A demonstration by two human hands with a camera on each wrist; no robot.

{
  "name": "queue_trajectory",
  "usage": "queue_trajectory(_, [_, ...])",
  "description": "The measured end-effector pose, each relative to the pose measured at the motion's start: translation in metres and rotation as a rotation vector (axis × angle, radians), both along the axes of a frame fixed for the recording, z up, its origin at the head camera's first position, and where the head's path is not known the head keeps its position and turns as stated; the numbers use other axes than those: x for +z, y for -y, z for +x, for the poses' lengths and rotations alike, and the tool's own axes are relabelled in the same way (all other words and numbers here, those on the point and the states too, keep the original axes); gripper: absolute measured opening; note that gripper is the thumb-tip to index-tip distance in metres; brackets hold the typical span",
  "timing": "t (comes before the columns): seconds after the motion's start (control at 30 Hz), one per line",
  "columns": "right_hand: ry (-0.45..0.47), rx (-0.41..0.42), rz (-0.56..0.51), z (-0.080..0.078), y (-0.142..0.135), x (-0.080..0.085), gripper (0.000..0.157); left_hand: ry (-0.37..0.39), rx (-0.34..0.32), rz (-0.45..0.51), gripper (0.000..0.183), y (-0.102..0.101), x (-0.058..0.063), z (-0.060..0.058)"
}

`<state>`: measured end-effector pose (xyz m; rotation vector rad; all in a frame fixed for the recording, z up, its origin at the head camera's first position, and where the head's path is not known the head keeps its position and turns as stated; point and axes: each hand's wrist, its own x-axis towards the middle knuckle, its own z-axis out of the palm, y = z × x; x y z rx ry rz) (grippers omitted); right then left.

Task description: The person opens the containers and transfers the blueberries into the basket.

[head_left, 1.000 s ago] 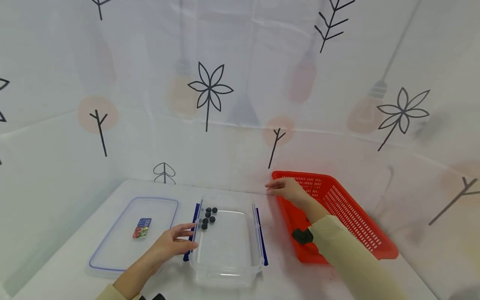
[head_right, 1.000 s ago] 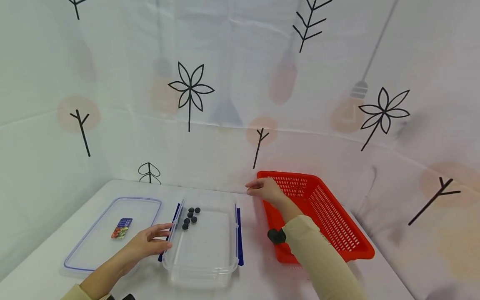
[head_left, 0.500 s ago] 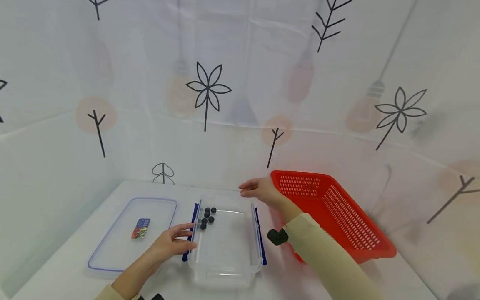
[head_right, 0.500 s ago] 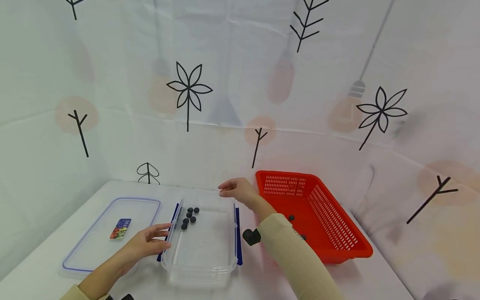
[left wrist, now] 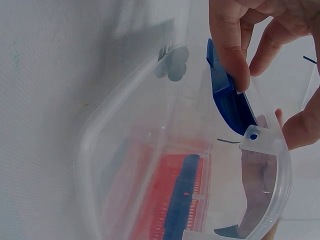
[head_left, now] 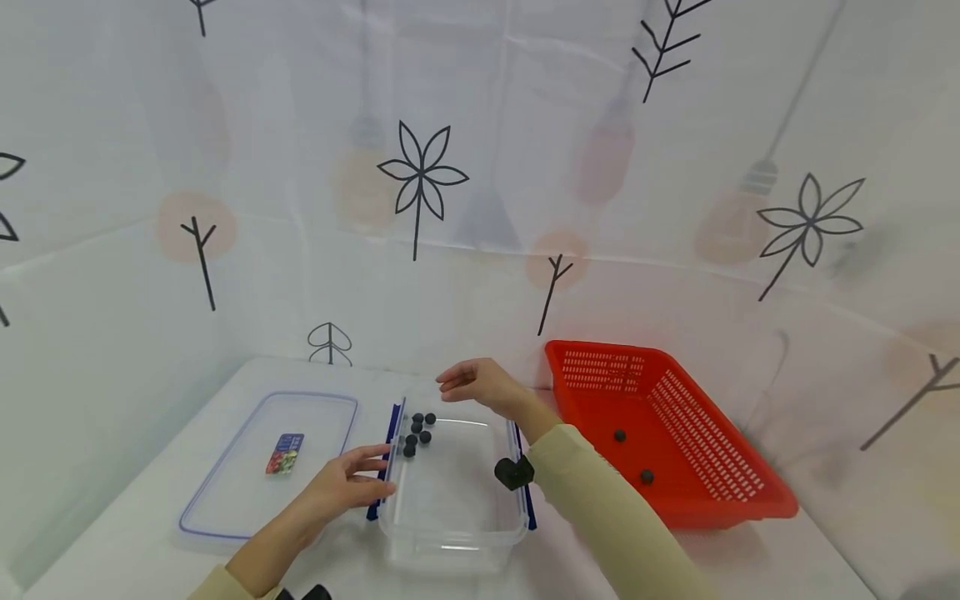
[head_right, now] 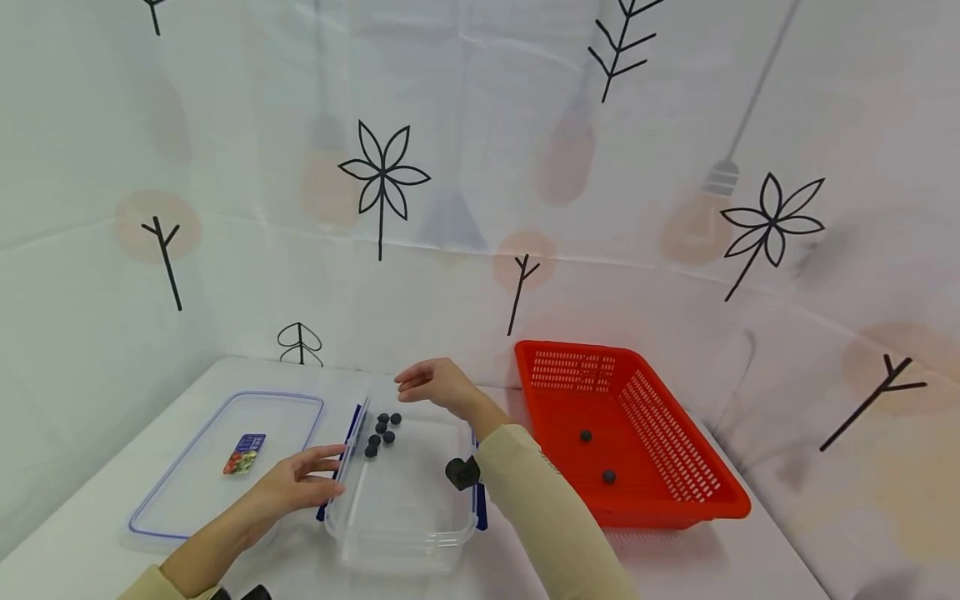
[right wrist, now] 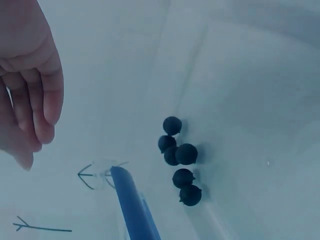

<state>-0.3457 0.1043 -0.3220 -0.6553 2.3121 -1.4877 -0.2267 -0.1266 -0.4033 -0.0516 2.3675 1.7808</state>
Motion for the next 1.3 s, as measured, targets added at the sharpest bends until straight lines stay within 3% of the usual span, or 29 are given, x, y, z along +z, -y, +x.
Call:
queue_trajectory(0.4, [-0.019, 0.122, 0.1, -0.019, 0.019, -0.025, 0.023, 0.003, -0.005, 0.008, 0.068, 0.001, 0.002, 0.0])
queue_trajectory(0.53, [-0.041, 0.111, 0.188, -0.023, 0.027, -0.033, 0.027, 0.008, -0.005, 0.014, 0.067, 0.001, 0.003, 0.0])
queue_trajectory(0.73, [-0.093, 0.027, 0.305, -0.027, 0.032, -0.044, 0.024, 0.005, -0.01, 0.016, 0.068, 0.002, 0.003, -0.001])
queue_trajectory(0.9, [-0.077, -0.026, 0.389, -0.027, 0.032, -0.055, 0.022, 0.002, -0.025, 0.033, 0.067, 0.002, 0.003, -0.001])
queue_trajectory(1.07, [-0.055, -0.018, 0.407, -0.027, 0.035, -0.063, 0.022, -0.001, -0.036, 0.038, 0.066, 0.002, 0.002, 0.001])
queue_trajectory(1.3, [-0.071, 0.023, 0.521, -0.026, 0.042, -0.069, 0.02, -0.008, -0.033, 0.04, 0.066, 0.002, 0.001, 0.001])
